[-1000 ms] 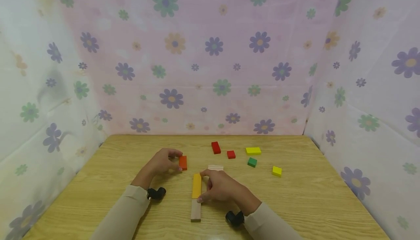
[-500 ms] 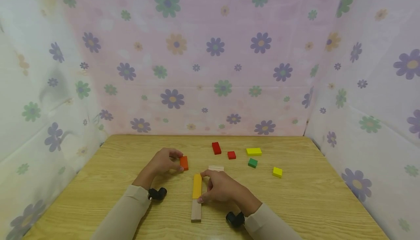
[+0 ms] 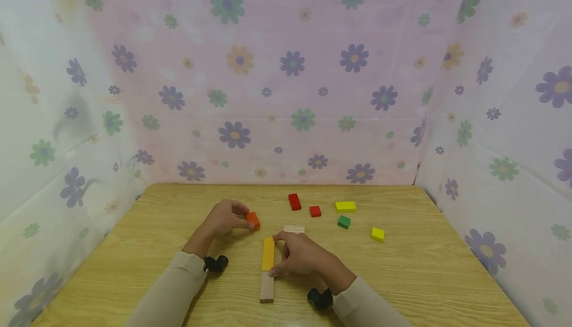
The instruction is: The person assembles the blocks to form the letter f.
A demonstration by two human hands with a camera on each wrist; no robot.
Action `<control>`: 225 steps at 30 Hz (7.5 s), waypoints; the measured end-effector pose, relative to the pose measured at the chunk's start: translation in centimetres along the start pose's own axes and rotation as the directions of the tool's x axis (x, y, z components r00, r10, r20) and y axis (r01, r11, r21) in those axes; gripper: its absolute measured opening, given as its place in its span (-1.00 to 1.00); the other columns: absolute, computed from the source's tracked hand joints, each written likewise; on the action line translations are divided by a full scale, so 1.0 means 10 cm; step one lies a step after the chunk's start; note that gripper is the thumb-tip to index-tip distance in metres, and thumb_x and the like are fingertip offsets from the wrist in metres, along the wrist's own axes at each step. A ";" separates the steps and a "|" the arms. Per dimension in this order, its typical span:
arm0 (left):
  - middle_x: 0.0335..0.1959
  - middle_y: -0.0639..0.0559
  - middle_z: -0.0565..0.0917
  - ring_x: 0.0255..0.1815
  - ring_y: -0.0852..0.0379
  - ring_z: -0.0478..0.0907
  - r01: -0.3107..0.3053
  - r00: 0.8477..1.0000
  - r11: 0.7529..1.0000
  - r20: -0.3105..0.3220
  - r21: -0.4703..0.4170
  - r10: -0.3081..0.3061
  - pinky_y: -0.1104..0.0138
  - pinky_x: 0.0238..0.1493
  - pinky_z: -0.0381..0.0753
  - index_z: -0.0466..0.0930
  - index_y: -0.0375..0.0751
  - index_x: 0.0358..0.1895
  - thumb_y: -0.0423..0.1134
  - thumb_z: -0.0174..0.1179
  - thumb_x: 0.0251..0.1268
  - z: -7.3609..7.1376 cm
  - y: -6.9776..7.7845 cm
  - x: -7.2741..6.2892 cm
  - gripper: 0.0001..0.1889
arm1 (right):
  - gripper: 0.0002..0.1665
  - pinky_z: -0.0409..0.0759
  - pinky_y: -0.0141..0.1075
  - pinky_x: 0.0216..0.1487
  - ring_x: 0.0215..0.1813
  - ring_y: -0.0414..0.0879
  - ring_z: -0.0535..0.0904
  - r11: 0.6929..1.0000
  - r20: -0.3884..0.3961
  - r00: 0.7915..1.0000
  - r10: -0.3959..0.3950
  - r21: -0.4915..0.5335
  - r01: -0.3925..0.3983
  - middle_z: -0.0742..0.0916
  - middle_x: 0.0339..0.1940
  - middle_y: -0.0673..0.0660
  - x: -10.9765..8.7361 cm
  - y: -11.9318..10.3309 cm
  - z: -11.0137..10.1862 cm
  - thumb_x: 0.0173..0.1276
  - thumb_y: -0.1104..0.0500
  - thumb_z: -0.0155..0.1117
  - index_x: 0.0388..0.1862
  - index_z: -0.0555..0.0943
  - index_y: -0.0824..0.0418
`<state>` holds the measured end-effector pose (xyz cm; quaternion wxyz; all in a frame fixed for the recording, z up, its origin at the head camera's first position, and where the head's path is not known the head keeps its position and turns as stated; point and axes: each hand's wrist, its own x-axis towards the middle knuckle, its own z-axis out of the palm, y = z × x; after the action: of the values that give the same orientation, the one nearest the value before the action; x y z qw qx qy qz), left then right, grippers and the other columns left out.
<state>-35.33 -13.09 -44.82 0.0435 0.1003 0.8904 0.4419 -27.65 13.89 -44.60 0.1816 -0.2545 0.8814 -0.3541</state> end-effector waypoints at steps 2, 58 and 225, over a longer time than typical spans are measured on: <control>-0.07 0.04 0.76 -0.06 0.07 0.67 -0.012 1.000 1.000 -0.001 0.000 0.012 0.09 0.09 0.67 0.74 -0.12 -0.03 -0.07 0.64 0.01 0.02 0.02 0.01 -0.55 | 0.04 0.47 -0.36 -0.44 -0.43 -0.17 0.57 1.000 -0.001 1.000 0.003 0.000 -0.003 0.69 -0.46 -0.02 0.00 0.00 -0.01 0.17 -0.12 0.64 0.54 0.38 0.17; -0.13 0.06 0.74 -0.11 0.08 0.68 -0.048 0.988 0.999 0.143 -0.019 0.050 0.17 -0.08 0.74 0.71 -0.08 -0.06 -0.30 0.63 0.01 0.30 0.20 0.06 -0.60 | 0.03 0.48 -0.35 -0.44 -0.43 -0.16 0.56 1.000 0.002 1.000 0.006 0.016 -0.006 0.69 -0.46 -0.02 0.01 -0.01 0.01 0.18 -0.08 0.64 0.53 0.37 0.23; -0.33 0.02 0.76 -0.40 0.06 0.69 -0.022 0.965 1.000 0.261 -0.002 0.022 0.25 -0.35 0.66 0.67 -0.19 0.23 -0.24 0.48 0.25 0.31 0.26 -0.02 -0.53 | 0.01 0.57 -0.28 -0.41 -0.42 -0.12 0.62 0.999 -0.060 0.998 0.025 -0.022 -0.027 0.70 -0.45 -0.04 -0.01 0.01 0.04 0.10 -0.12 0.69 0.45 0.45 0.19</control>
<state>-34.22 -9.23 -44.61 0.1554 0.1677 0.8758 0.4251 -27.38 13.78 -44.93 0.1570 -0.2345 0.8936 -0.3492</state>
